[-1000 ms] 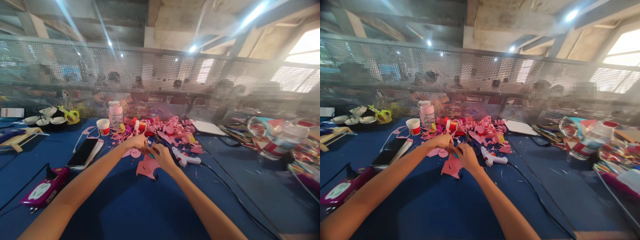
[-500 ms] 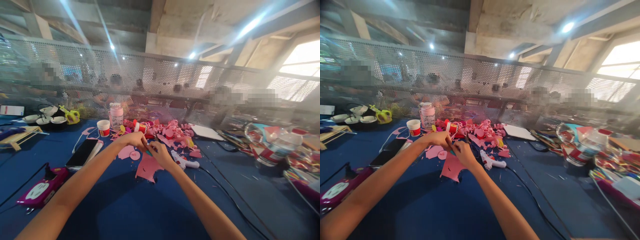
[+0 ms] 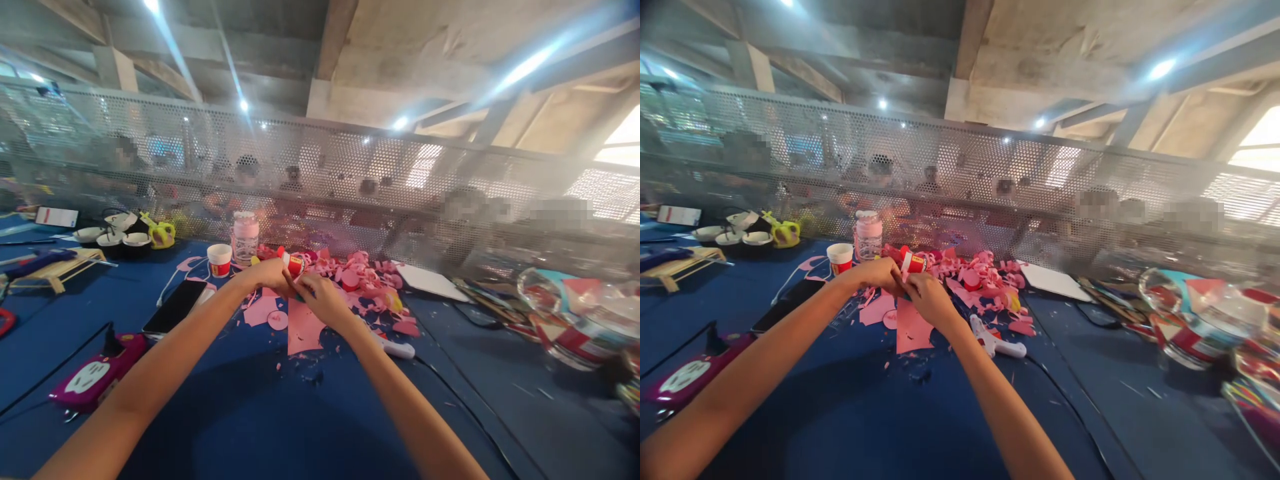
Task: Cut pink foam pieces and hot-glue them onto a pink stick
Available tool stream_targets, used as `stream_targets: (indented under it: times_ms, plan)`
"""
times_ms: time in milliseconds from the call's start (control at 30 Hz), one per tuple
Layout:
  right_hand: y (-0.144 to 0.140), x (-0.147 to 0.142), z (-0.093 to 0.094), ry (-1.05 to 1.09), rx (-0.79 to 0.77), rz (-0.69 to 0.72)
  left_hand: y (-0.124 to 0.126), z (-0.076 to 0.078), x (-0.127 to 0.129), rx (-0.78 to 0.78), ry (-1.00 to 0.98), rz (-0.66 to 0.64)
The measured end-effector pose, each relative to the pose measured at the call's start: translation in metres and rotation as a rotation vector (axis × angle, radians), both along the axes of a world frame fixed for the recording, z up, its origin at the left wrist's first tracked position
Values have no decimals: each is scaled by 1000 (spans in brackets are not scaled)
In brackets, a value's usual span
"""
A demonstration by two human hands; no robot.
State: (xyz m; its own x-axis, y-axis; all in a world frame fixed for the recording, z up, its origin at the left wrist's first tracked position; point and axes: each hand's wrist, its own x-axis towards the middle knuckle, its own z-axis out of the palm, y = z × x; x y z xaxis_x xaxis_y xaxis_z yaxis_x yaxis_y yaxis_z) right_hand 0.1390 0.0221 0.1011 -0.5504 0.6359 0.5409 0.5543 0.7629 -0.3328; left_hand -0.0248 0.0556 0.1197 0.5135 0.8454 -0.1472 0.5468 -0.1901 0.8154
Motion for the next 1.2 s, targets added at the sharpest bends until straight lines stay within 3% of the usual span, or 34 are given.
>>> stream_targets:
  times_ms: [233,800,1200]
  plan:
    - [2,4,-12,24,-11,-17,-1,-7,9,-5,19,34]
    - [2,3,-17,41,-15,-83,-5,-5,13,59,59,66]
    - [6,4,-20,54,-92,-19,1,-6,3,1,77,-23]
